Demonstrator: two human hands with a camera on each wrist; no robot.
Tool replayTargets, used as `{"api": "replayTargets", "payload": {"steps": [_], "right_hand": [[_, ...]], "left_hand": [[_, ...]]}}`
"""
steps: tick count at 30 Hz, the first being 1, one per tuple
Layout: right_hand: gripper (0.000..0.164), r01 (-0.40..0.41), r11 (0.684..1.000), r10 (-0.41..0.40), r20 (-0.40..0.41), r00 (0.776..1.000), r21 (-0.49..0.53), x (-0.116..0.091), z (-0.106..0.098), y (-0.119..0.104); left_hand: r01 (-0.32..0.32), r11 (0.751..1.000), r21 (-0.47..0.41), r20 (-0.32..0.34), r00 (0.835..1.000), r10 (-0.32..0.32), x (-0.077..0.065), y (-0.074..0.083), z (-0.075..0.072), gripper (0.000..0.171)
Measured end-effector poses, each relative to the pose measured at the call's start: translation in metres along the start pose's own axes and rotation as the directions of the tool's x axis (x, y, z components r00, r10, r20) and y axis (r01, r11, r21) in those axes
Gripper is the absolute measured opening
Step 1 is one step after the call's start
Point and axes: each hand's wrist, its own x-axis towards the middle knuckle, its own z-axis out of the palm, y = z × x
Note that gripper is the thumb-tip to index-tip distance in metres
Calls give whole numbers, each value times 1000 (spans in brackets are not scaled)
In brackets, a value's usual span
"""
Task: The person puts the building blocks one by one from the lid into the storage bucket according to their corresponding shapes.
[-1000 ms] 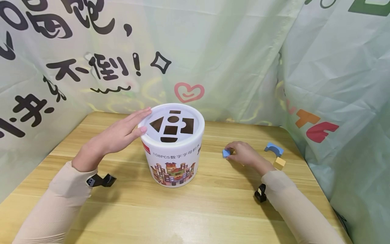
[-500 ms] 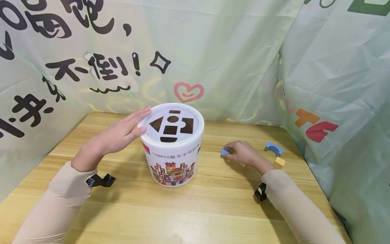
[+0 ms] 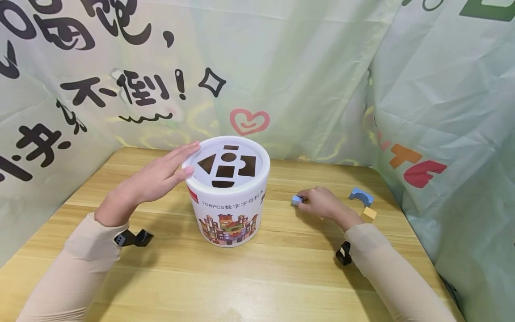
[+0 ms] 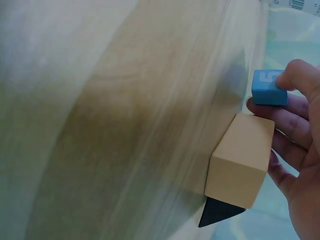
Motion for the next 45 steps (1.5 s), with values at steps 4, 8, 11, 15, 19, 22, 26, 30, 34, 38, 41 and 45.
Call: {"api": "replayTargets", "payload": {"steps": [4, 8, 11, 15, 19, 22, 26, 30, 34, 38, 41, 45], "right_hand": [[28, -11, 999, 12, -31, 999, 36, -1, -8, -3], [28, -23, 998, 27, -66, 997, 58, 0, -19, -6], [30, -28, 997, 34, -81, 996, 73, 2, -28, -10], [31, -12, 995, 23, -116, 993, 94, 4, -40, -15], [28, 38, 994, -17, -187, 982, 107, 7, -53, -22], [28, 56, 993, -32, -229, 973, 100, 9, -63, -30], [31, 33, 992, -3, -237, 972, 120, 11, -80, -43], [27, 52, 989, -15, -261, 965, 137, 16, -96, -54], [24, 72, 987, -26, -293, 956, 147, 20, -108, -63], [24, 68, 979, -3, -316, 949, 192, 26, -118, -72], [24, 66, 971, 14, -334, 942, 228, 30, -124, -80], [24, 69, 956, 35, -347, 937, 284, 37, -132, -92]], "left_hand": [[2, 1000, -2, 4, 1000, -2, 0, 0, 0, 65], [8, 1000, -6, 4, 1000, -8, 0, 1, -1, 65], [11, 1000, -7, 5, 1000, -11, 1, 1, -1, 66], [14, 1000, -8, 8, 1000, -14, 1, 1, -2, 66], [18, 1000, -10, 10, 1000, -18, 1, 1, -3, 66], [20, 1000, -11, 11, 1000, -20, 1, 1, -3, 66], [21, 1000, -10, 12, 1000, -21, 1, 1, -2, 66], [23, 1000, -6, 13, 1000, -23, 2, 1, -2, 66], [20, 1000, -3, 12, 1000, -20, 2, 1, -2, 66], [20, 1000, -4, 14, 1000, -20, 2, 1, -2, 66], [21, 1000, -6, 14, 1000, -21, 2, 1, -2, 66], [18, 1000, -7, 13, 1000, -18, 1, 1, -2, 65]]}}
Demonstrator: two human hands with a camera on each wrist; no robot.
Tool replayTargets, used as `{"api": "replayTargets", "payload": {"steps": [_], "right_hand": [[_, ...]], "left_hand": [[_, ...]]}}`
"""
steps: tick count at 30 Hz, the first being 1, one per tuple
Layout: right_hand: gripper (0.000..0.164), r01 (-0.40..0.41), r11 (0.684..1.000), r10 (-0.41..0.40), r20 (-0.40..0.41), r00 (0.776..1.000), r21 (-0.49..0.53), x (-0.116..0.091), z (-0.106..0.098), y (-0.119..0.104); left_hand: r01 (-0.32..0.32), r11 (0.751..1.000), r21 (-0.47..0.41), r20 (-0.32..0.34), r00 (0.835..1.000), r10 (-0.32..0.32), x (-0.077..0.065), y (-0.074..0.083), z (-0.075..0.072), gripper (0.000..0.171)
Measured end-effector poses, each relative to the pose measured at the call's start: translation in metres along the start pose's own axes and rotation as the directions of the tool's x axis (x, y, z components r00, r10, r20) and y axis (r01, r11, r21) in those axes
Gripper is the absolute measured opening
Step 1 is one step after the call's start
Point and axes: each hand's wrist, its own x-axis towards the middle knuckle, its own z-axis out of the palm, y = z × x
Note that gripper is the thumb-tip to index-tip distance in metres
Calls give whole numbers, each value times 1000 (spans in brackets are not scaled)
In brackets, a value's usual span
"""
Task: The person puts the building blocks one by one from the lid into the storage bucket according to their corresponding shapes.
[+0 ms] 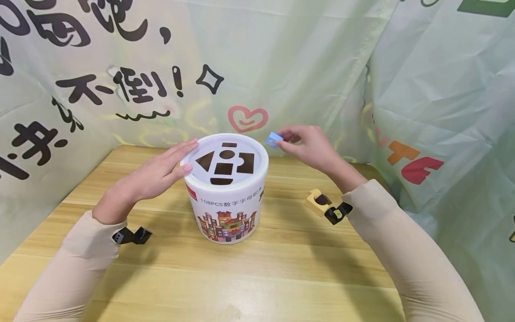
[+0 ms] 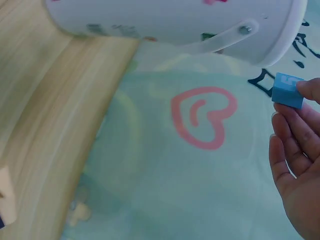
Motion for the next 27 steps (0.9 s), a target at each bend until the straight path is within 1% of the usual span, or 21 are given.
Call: {"api": "replayTargets", "payload": {"steps": [3, 10, 17, 20, 27], "right_hand": [[25, -1, 999, 1, 3, 1000, 38, 8, 0, -10], [30, 3, 999, -5, 48, 999, 43, 23, 5, -26], [24, 4, 997, -12, 105, 994, 82, 41, 14, -36], [24, -6, 997, -4, 131, 991, 74, 48, 19, -40], [27, 3, 1000, -8, 196, 981, 25, 63, 31, -52]], "left_hand": [[2, 1000, -1, 0, 1000, -2, 0, 0, -1, 65], [0, 1000, -3, 1, 1000, 0, -1, 0, -1, 66], [-8, 1000, 8, 1, 1000, 8, -1, 1, -1, 66], [-16, 1000, 21, -2, 1000, 16, -1, 2, -1, 66], [-36, 997, 69, -13, 999, 37, 0, 2, -1, 65]]}}
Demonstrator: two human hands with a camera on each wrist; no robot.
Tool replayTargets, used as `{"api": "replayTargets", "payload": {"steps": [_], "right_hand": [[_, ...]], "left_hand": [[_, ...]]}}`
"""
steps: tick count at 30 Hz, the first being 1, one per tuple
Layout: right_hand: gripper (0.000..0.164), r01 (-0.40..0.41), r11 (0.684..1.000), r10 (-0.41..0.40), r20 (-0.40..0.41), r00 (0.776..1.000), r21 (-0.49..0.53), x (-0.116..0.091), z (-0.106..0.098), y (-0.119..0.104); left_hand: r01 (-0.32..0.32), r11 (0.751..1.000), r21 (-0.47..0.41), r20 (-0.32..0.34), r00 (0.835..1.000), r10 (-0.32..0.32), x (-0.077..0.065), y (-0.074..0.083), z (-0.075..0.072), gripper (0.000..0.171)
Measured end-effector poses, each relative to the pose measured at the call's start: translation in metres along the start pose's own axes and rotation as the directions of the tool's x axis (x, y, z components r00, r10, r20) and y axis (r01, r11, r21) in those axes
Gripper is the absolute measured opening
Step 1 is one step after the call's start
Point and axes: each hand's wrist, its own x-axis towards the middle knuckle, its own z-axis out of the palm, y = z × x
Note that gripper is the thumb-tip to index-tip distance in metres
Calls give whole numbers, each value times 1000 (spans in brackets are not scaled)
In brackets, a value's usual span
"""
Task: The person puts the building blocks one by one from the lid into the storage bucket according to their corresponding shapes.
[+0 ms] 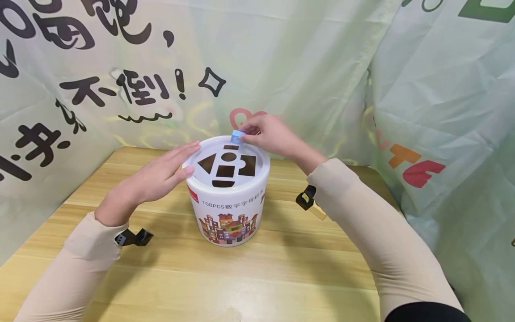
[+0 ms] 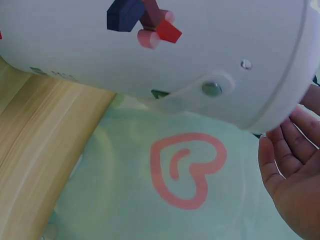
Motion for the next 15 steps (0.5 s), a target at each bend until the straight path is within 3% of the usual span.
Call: {"api": "replayTargets", "payload": {"steps": [7, 15], "right_hand": [[25, 21, 1000, -20, 58, 998, -9, 11, 9, -4], [16, 63, 997, -61, 50, 997, -33, 17, 14, -7]], "left_hand": [[-36, 998, 50, -20, 999, 37, 0, 0, -1, 64], [-59, 995, 81, -14, 998, 60, 1, -1, -3, 64]]}}
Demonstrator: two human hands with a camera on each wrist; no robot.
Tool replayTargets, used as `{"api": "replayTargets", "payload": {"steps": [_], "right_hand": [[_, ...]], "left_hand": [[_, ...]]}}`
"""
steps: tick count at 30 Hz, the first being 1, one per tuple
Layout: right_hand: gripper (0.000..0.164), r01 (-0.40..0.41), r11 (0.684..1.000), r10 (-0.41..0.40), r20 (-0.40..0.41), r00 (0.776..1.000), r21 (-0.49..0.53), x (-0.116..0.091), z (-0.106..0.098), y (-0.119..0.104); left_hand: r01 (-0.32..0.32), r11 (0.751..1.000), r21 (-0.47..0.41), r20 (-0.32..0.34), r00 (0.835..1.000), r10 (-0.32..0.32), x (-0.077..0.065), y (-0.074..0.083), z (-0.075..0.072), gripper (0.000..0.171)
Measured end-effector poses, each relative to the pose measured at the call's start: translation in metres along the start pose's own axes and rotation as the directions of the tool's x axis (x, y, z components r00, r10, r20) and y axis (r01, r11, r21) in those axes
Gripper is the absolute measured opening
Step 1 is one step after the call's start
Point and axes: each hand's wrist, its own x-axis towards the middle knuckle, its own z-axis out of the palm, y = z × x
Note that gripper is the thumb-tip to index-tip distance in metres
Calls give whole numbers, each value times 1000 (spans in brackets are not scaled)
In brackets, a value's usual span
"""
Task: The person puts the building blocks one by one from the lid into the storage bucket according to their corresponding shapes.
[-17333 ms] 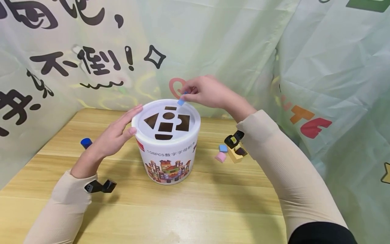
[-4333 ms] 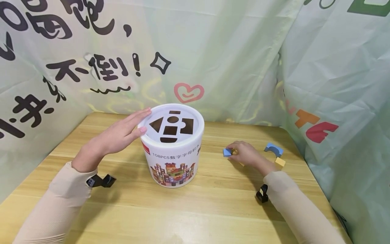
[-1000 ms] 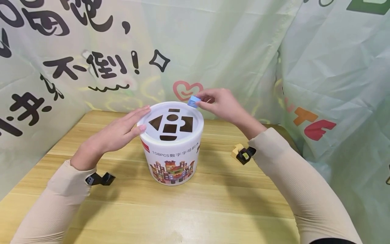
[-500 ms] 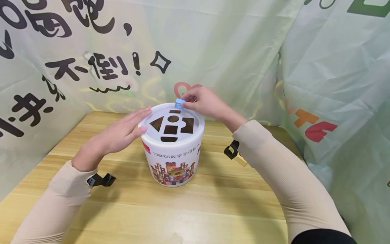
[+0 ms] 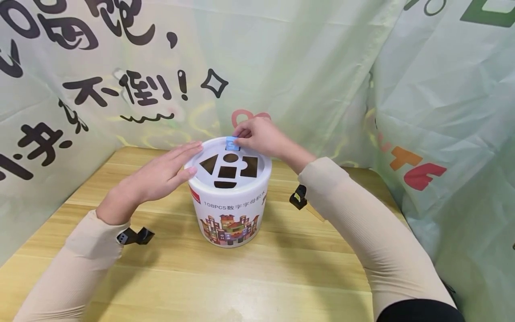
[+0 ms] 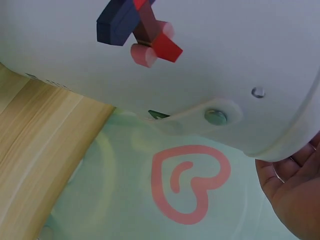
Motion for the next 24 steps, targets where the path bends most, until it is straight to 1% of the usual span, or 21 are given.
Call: {"api": "replayTargets", "payload": {"steps": [7, 13, 19, 24], "right_hand": [[14, 13, 999, -13, -2, 1000, -50, 0, 3, -3], [16, 16, 999, -16, -3, 1000, -49, -5, 1, -2], [23, 7, 999, -7, -6, 1000, -48, -18, -7, 1], [22, -14, 1000, 14, -31, 999, -15, -33, -14, 4]], "left_hand": [[9, 999, -31, 34, 999, -8, 0, 1, -1, 66], [16, 999, -28, 38, 999, -15, 1, 2, -1, 66], [31, 999, -20, 39, 999, -30, 1, 3, -2, 67], [31, 999, -21, 35, 999, -31, 1, 4, -3, 66]]}}
